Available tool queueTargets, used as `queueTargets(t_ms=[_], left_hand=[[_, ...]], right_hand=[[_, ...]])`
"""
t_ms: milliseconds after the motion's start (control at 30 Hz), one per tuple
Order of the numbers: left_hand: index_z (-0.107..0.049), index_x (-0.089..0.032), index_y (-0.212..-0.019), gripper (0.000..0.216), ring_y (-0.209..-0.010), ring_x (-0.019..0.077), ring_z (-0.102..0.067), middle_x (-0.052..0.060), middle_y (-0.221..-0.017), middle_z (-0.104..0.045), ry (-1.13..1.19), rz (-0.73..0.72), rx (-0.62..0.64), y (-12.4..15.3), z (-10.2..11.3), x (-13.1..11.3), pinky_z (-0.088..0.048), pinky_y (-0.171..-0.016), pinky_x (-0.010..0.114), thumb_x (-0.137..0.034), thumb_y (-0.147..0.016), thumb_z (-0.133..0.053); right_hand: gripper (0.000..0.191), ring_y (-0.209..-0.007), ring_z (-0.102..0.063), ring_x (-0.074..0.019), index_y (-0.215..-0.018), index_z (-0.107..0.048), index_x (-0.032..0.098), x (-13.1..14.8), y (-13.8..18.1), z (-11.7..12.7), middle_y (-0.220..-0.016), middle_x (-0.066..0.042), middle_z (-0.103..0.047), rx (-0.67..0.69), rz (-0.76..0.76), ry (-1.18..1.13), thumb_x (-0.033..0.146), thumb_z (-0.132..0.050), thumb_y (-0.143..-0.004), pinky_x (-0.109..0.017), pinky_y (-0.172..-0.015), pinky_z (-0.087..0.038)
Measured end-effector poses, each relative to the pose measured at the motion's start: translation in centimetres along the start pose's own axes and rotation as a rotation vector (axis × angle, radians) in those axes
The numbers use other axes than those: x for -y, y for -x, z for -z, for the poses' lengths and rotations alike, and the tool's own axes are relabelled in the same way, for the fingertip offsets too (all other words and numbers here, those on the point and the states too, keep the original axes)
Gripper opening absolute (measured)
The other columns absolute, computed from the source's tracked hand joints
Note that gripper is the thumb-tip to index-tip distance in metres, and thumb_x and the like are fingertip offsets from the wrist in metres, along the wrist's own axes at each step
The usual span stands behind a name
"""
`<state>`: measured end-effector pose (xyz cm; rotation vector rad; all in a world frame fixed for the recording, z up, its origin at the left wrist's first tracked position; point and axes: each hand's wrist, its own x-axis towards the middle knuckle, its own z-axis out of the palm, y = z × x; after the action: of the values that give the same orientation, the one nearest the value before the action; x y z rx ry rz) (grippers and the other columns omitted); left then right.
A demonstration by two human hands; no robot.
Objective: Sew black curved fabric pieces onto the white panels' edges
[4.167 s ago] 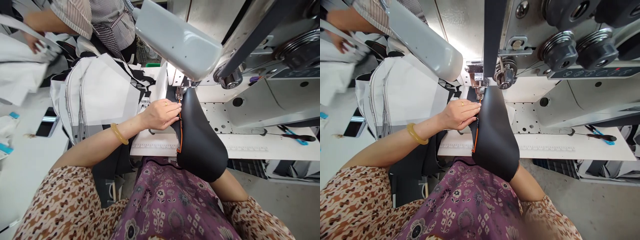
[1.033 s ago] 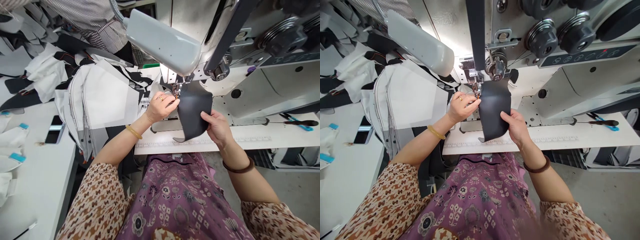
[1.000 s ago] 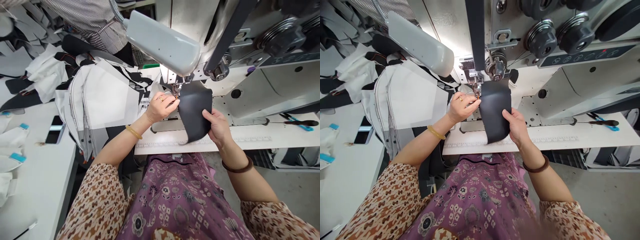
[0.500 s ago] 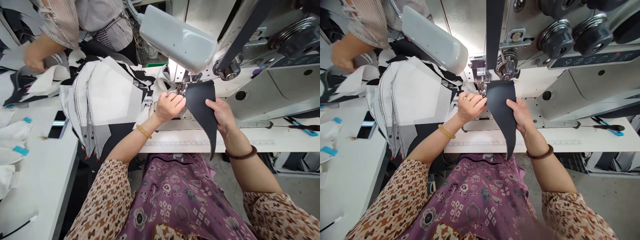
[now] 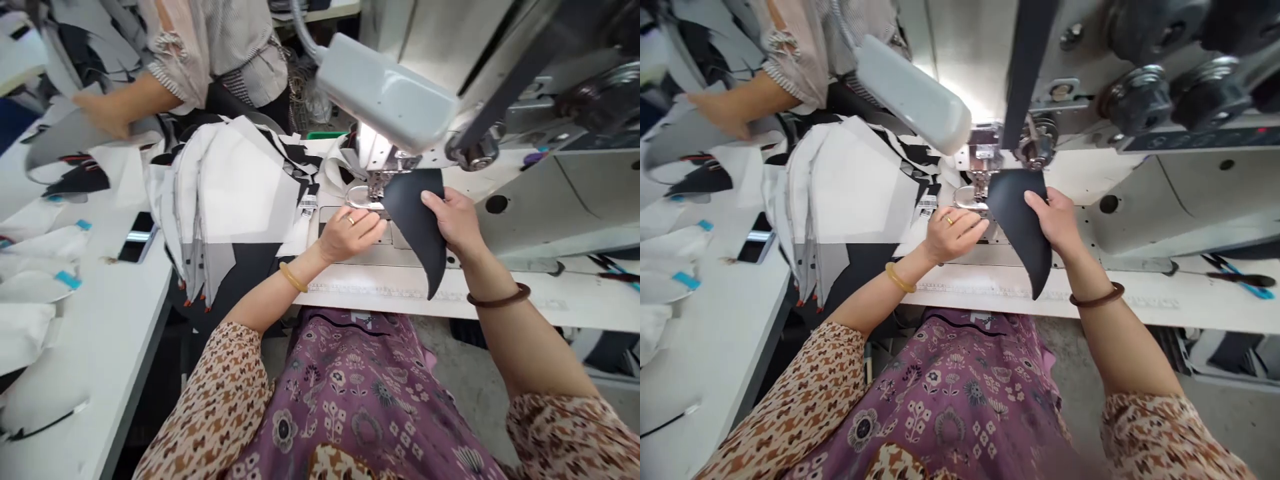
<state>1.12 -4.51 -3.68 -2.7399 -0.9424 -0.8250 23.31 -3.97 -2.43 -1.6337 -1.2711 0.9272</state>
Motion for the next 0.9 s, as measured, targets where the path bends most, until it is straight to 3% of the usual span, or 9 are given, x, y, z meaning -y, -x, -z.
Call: queueTargets(t_ms=[100,133,200,300,400,567,700,800,900], left_hand=[[-0.061,-0.023,-0.100,0.024,-0.086,0.0162,-0.059,0.005,-0.092,-0.066,-0.168,0.109,-0.032,3.2,0.9,1.3,-0.040,-0.073,0.032,-0.022,-0.089,-0.039],[-0.061,-0.021,-0.099,0.024,-0.086,0.0171,-0.058,0.006,-0.092,-0.065,-0.232,0.193,-0.031,4.6,1.6,2.4,-0.040,-0.073,0.032,-0.021,-0.089,-0.039],[-0.062,-0.018,-0.095,0.023,-0.087,0.0203,-0.057,0.010,-0.093,-0.063,-0.352,0.432,-0.010,7.6,3.7,5.1,-0.041,-0.075,0.034,-0.018,-0.087,-0.040],[-0.060,-0.013,-0.094,0.015,-0.094,0.0270,-0.053,0.017,-0.102,-0.058,-0.479,0.835,-0.029,11.9,8.0,8.9,-0.041,-0.078,0.038,-0.017,-0.083,-0.050],[-0.056,-0.011,-0.098,0.030,-0.103,0.0316,-0.048,0.019,-0.107,-0.054,-0.478,1.060,-0.148,14.4,11.1,11.0,-0.039,-0.086,0.042,-0.013,-0.071,-0.067],[-0.050,-0.008,-0.100,0.046,-0.110,0.0359,-0.047,0.022,-0.109,-0.052,-0.428,1.213,-0.211,14.1,11.8,12.1,-0.036,-0.094,0.046,-0.009,-0.061,-0.074],[-0.049,-0.010,-0.096,0.038,-0.108,0.0342,-0.051,0.019,-0.106,-0.055,-0.344,1.263,-0.184,13.0,12.0,12.3,-0.038,-0.094,0.046,-0.006,-0.063,-0.068],[-0.050,-0.015,-0.079,0.017,-0.096,0.0308,-0.058,0.010,-0.085,-0.061,-0.169,1.255,-0.221,12.5,12.5,11.6,-0.042,-0.091,0.045,-0.014,-0.067,-0.063],[-0.050,-0.017,-0.068,0.015,-0.085,0.0255,-0.062,0.005,-0.073,-0.061,0.212,1.231,-0.428,11.5,12.7,9.3,-0.048,-0.084,0.040,-0.025,-0.066,-0.063]], right_hand=[[0.041,-0.068,-0.044,-0.0143,-0.075,-0.048,0.019,-0.9,-1.5,0.2,-0.067,-0.003,-0.047,-0.134,0.160,0.614,0.058,-0.038,-0.080,-0.031,-0.069,-0.038],[0.038,-0.069,-0.045,-0.0169,-0.077,-0.047,0.019,-1.2,-2.1,0.2,-0.066,-0.005,-0.045,-0.166,0.169,0.701,0.055,-0.037,-0.081,-0.035,-0.071,-0.037],[0.036,-0.074,-0.049,-0.0233,-0.087,-0.049,0.017,-1.7,-3.3,-0.1,-0.068,-0.009,-0.047,-0.193,0.154,0.813,0.050,-0.037,-0.081,-0.039,-0.072,-0.036],[0.048,-0.085,-0.053,-0.0307,-0.104,-0.048,0.015,-2.6,-4.4,-0.5,-0.079,-0.017,-0.053,-0.167,0.147,0.934,0.054,-0.027,-0.083,-0.041,-0.074,-0.036],[0.056,-0.092,-0.054,-0.0336,-0.108,-0.045,0.018,-3.1,-4.4,-0.6,-0.081,-0.020,-0.053,-0.153,0.147,0.913,0.059,-0.015,-0.083,-0.045,-0.075,-0.036],[0.064,-0.101,-0.052,-0.0399,-0.113,-0.045,0.021,-2.2,-3.7,-0.7,-0.083,-0.018,-0.053,-0.139,0.147,0.865,0.066,-0.013,-0.081,-0.054,-0.082,-0.038],[0.057,-0.104,-0.051,-0.0391,-0.124,-0.042,0.019,-1.4,-1.8,-0.4,-0.101,-0.017,-0.057,-0.172,0.207,0.708,0.055,-0.033,-0.081,-0.060,-0.086,-0.035],[0.049,-0.111,-0.048,-0.0324,-0.124,-0.042,0.018,-2.2,2.2,-0.7,-0.114,-0.018,-0.053,-0.289,0.287,0.612,0.043,-0.037,-0.081,-0.053,-0.093,-0.035],[0.045,-0.089,-0.057,-0.0251,-0.107,-0.051,0.014,-3.3,7.8,-3.0,-0.099,-0.016,-0.058,-0.173,0.337,0.449,0.048,-0.031,-0.084,-0.046,-0.085,-0.043]])
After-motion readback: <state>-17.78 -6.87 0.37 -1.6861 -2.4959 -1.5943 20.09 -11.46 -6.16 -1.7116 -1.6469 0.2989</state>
